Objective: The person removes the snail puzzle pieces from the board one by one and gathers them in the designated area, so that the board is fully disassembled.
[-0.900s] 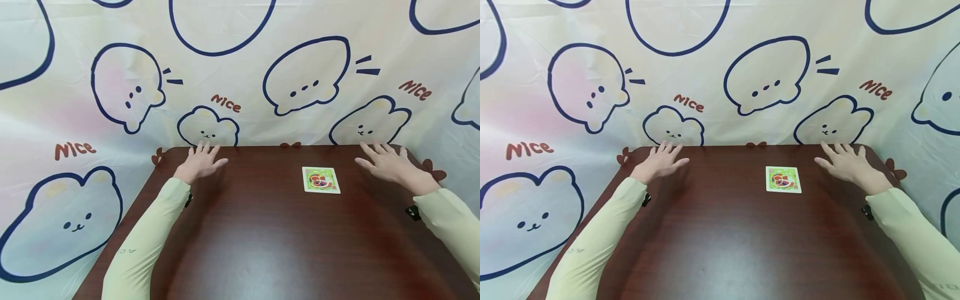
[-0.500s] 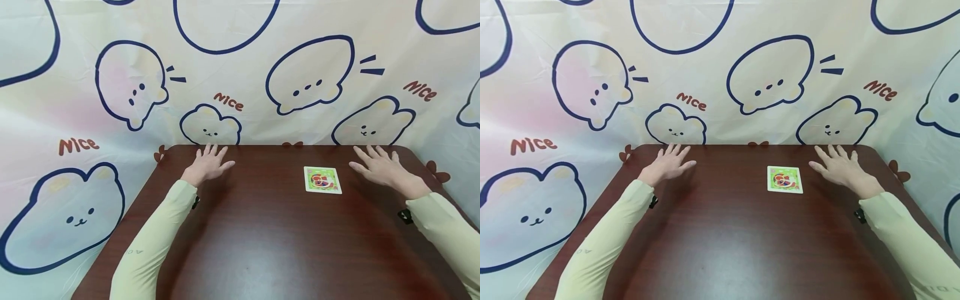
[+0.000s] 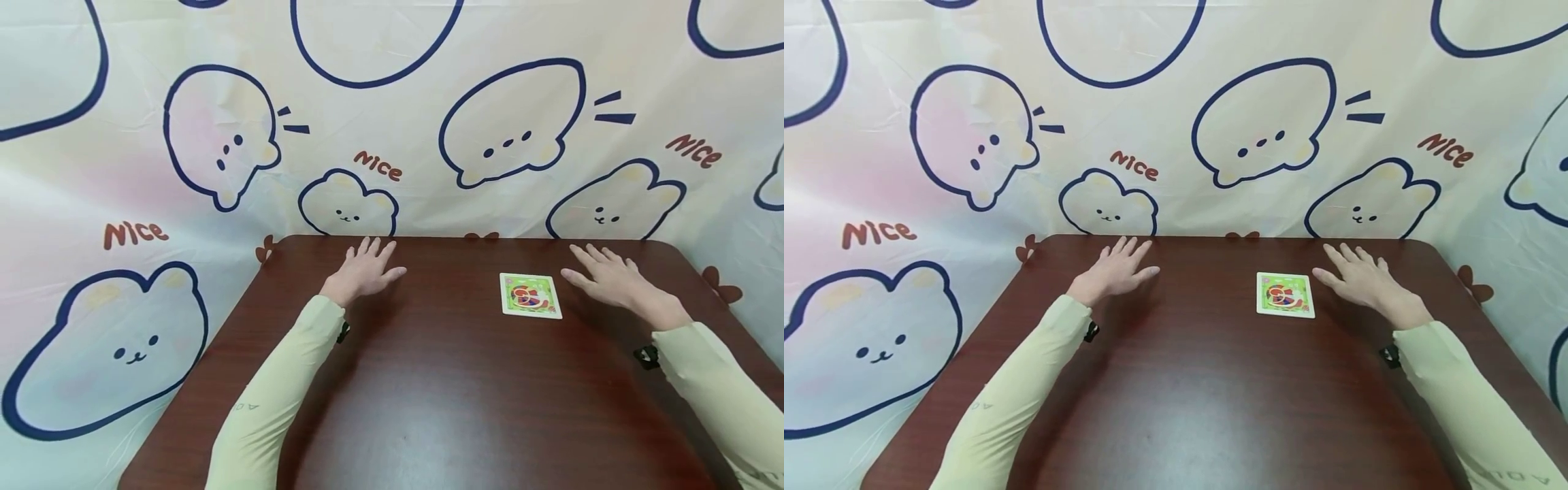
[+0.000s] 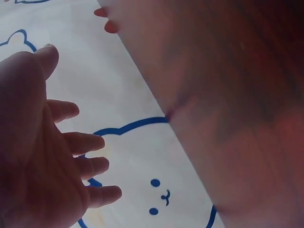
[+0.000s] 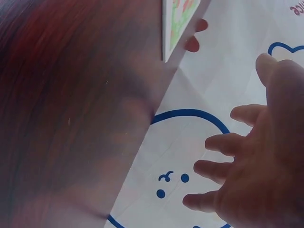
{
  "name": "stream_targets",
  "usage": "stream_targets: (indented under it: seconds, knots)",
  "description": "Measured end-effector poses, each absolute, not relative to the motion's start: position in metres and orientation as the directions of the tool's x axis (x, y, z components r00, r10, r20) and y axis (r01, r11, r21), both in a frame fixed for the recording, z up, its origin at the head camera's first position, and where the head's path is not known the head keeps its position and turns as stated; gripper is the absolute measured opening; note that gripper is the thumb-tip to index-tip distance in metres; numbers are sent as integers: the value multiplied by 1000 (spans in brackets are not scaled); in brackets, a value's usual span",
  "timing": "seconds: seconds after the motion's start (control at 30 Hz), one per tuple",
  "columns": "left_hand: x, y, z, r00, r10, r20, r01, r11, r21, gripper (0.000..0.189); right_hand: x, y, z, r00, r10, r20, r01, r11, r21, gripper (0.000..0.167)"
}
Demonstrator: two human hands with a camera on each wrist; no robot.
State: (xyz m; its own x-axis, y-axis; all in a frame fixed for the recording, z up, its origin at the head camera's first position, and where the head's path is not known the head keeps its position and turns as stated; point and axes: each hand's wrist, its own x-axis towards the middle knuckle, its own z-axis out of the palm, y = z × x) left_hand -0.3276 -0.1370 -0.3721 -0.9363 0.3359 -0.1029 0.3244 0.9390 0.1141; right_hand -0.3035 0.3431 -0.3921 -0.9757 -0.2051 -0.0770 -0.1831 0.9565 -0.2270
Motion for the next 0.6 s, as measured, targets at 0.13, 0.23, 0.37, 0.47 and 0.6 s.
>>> stream_targets:
  seconds: [0.13,0.23,0.37,0.47,0.6]
  knots:
    - [-326,-128,-378,-933,340,-121,323,936,138,77,-302,343,-397,-977,-200,-77,-174,951,-257,91]
    - [-325,-124,-382,-929,349,-120,330,931,156,77,-303,338,-401,-975,-206,-84,-177,948,-265,90]
    - [-324,-117,-388,-924,365,-111,346,924,163,77,-304,333,-408,-972,-215,-99,-181,944,-276,88]
    - [-324,-110,-390,-919,380,-107,362,919,156,75,-303,330,-409,-967,-231,-109,-192,938,-288,88]
    - [-324,-99,-390,-895,443,-61,427,887,176,71,-303,328,-407,-958,-268,-99,-224,919,-323,86]
